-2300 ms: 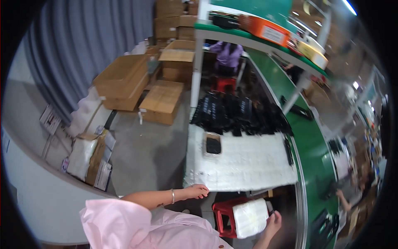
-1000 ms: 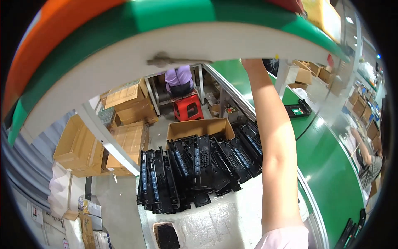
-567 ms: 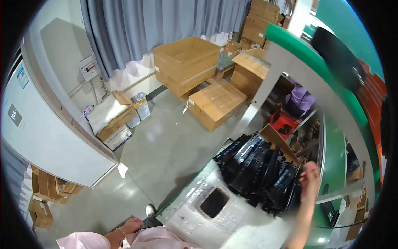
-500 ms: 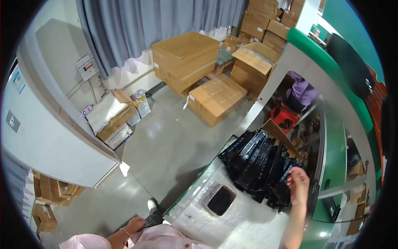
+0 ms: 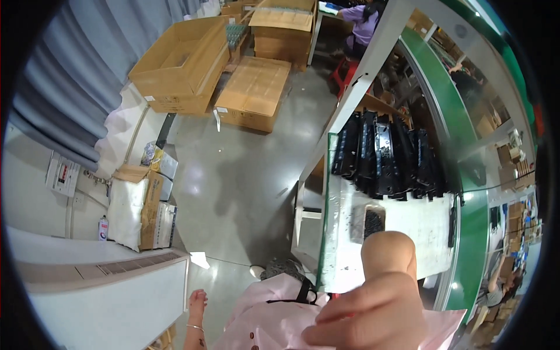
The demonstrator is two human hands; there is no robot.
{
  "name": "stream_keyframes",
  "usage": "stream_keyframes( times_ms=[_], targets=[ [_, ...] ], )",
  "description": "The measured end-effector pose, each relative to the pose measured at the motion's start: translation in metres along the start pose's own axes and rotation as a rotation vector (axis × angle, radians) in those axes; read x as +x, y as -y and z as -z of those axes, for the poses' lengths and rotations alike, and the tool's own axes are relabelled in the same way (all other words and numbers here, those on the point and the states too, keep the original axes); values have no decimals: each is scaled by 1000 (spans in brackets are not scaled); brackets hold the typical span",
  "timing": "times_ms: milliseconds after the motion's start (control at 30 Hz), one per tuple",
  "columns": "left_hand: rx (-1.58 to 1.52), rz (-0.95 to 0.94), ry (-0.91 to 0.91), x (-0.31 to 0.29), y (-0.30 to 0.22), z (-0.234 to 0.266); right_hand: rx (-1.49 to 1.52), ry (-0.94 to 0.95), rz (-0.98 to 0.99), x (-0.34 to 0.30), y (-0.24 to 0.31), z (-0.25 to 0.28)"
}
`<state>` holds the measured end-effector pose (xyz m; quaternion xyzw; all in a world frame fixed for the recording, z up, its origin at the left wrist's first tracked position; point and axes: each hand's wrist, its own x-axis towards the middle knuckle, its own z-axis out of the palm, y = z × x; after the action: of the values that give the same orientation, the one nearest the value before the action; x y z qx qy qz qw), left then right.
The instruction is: Assembling electronic components into plastic housings using an electric screwdriver and unboxing trays of circuit boards in a factory setting.
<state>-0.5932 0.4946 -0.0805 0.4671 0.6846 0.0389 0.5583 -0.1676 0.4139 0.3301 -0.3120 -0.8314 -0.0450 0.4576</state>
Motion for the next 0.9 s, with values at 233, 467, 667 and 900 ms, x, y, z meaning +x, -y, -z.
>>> stream_keyframes(
  times_ms=[233,467,667,900],
  targets=[
    [-3,72,85,114,-58,17,-184,-226,133,41,-84,-48],
    [136,-9,253,195,-184,-1,-125,-366,-382,-21,-241,-104],
    [-258,166,412,328,-279,69,-328,895,-1204,-100,-413,-197],
    [-76,127,50,421,-436,63,-216,828,-1153,-107,-544,-230]
  ],
)
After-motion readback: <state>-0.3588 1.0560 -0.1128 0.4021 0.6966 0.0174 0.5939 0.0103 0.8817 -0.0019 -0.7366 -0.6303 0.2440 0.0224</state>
